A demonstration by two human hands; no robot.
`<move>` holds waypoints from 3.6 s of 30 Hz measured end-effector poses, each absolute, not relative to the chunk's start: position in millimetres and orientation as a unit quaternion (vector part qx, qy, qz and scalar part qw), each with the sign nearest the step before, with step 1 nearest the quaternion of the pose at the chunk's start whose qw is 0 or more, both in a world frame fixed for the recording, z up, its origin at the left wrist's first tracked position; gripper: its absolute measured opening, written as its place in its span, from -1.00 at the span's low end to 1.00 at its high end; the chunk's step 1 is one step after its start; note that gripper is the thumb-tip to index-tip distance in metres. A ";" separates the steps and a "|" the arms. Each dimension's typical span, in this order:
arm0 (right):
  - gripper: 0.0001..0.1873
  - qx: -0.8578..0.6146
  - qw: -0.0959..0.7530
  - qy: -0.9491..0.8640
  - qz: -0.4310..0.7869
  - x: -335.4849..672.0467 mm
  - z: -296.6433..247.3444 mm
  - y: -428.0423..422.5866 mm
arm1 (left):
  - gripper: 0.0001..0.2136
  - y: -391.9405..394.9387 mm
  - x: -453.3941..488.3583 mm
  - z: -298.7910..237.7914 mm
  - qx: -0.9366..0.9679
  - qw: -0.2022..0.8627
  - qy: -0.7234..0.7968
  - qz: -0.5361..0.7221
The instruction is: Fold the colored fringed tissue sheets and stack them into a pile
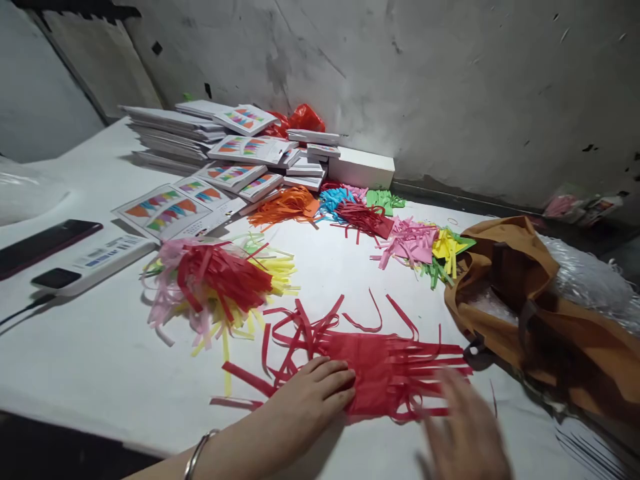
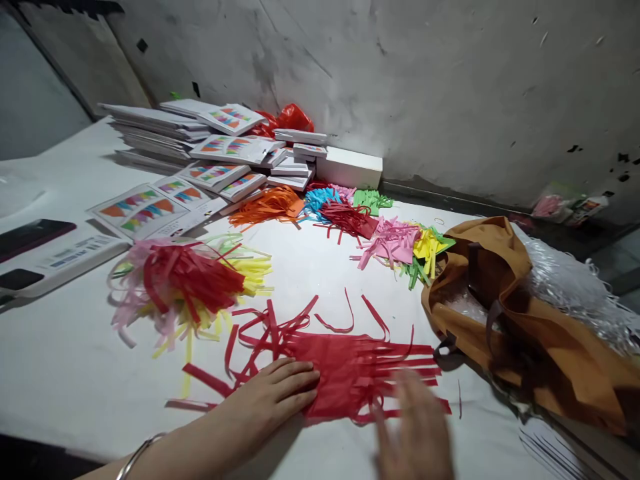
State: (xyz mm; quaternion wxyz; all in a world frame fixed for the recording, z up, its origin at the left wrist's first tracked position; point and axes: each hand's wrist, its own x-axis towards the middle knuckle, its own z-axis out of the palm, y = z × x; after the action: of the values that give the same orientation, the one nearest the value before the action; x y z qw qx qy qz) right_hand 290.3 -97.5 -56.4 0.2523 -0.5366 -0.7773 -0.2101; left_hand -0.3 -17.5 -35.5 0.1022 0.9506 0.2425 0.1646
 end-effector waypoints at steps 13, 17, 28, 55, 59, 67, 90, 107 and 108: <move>-0.57 -0.473 0.339 -0.809 -0.078 225.8 -77.1 -106.5 | -0.77 -33.9 -11.0 -33.8 0.911 0.205 0.276 0.227; -0.72 -0.560 0.328 -0.761 -0.032 229.9 -68.7 -95.6 | -0.79 -26.0 -2.6 -32.3 0.887 0.196 0.385 0.164; -0.91 -0.629 0.252 -0.735 0.006 235.9 -69.8 -77.7 | -0.86 -6.2 11.0 -8.6 0.852 0.211 0.479 0.006; -0.79 -0.447 0.289 -0.838 -0.118 209.7 -66.3 -86.2 | -0.55 -6.7 -26.1 0.3 0.862 0.082 0.455 0.207; -0.80 -0.404 0.299 -0.856 -0.123 207.9 -62.4 -85.0 | -0.72 -34.0 -4.2 -16.9 0.917 0.119 0.328 0.196; -0.81 -0.470 0.280 -0.835 -0.056 214.6 -60.5 -84.8 | -0.90 -42.9 -3.7 -52.2 0.893 0.138 0.374 0.209; -0.74 -0.435 0.290 -0.849 -0.081 201.4 -41.3 -65.3 | -0.84 -17.4 11.4 -25.9 0.846 0.062 0.523 0.076; -0.81 -0.546 0.242 -0.802 -0.005 208.0 -53.6 -75.1 | -0.83 -27.8 -9.6 -34.3 0.853 0.185 0.445 0.199; -0.81 -0.559 0.228 -0.797 -0.001 209.3 -52.8 -75.0 | -0.80 -28.4 -8.4 -33.0 0.852 0.172 0.456 0.190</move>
State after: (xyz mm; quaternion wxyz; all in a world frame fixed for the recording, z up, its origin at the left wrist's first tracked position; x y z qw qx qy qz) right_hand 209.3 -75.0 -52.8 0.2284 -0.5589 -0.7972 -0.0013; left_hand -8.4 -28.4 -33.0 0.1720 0.8524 0.4559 0.1898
